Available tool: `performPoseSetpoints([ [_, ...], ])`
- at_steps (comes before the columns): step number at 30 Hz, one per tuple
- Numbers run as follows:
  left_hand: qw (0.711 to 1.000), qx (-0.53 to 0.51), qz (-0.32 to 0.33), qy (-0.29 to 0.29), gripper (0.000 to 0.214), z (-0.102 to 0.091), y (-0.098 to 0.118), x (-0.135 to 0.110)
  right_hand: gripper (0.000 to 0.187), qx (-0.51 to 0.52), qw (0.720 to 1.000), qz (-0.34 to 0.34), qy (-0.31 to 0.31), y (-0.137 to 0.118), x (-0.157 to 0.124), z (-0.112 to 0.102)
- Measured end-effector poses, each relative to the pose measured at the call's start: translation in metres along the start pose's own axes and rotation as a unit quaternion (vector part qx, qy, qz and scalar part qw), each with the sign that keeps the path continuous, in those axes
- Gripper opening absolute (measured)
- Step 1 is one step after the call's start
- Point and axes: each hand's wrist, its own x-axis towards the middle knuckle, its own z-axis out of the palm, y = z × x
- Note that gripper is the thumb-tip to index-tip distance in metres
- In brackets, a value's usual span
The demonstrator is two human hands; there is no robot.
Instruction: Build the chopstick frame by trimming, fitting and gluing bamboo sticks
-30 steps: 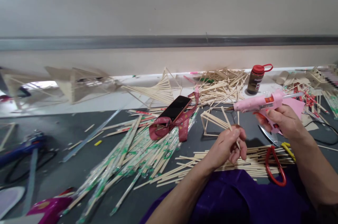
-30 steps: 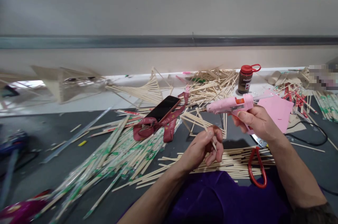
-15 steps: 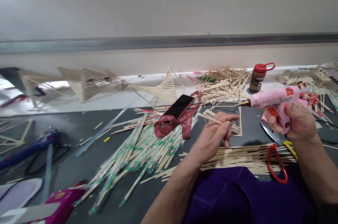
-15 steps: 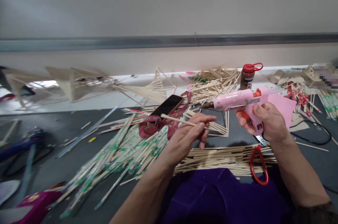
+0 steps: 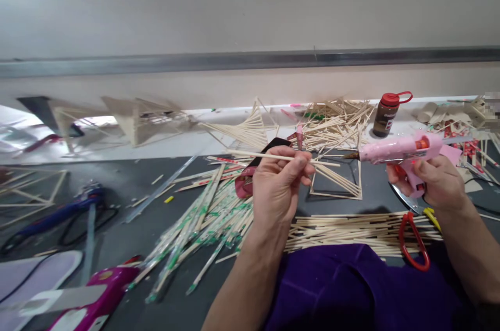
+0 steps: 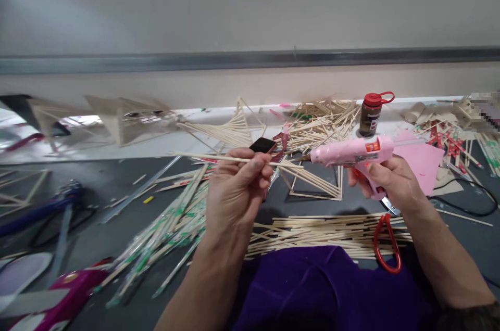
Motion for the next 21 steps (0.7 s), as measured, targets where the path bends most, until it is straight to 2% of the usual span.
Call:
performPoseSetpoints([
  [3,1.000,-0.003,0.014,0.018,0.035,-0.0020,-0.0020,0.0022,0.040,-0.036,0.999,0.003,0.015,-0.0003,-0.0004,0.0032],
  [8,0.999,0.003,0.031,0.040,0.035,-0.0036,-0.0035,0.0065,0.040,-0.097,0.995,-0.001,0.001,0.0030,-0.0017,0.0013],
  [15,0.999,0.008,0.030,0.039,0.034,-0.0042,-0.0053,0.0076,0.041,-0.161,0.987,-0.002,-0.003,0.0072,-0.0043,-0.0007],
  [21,0.999,0.003,0.032,0.042,0.035,-0.0037,-0.0047,0.0075,0.040,-0.173,0.985,-0.010,0.003,0.0090,-0.0028,0.0000],
])
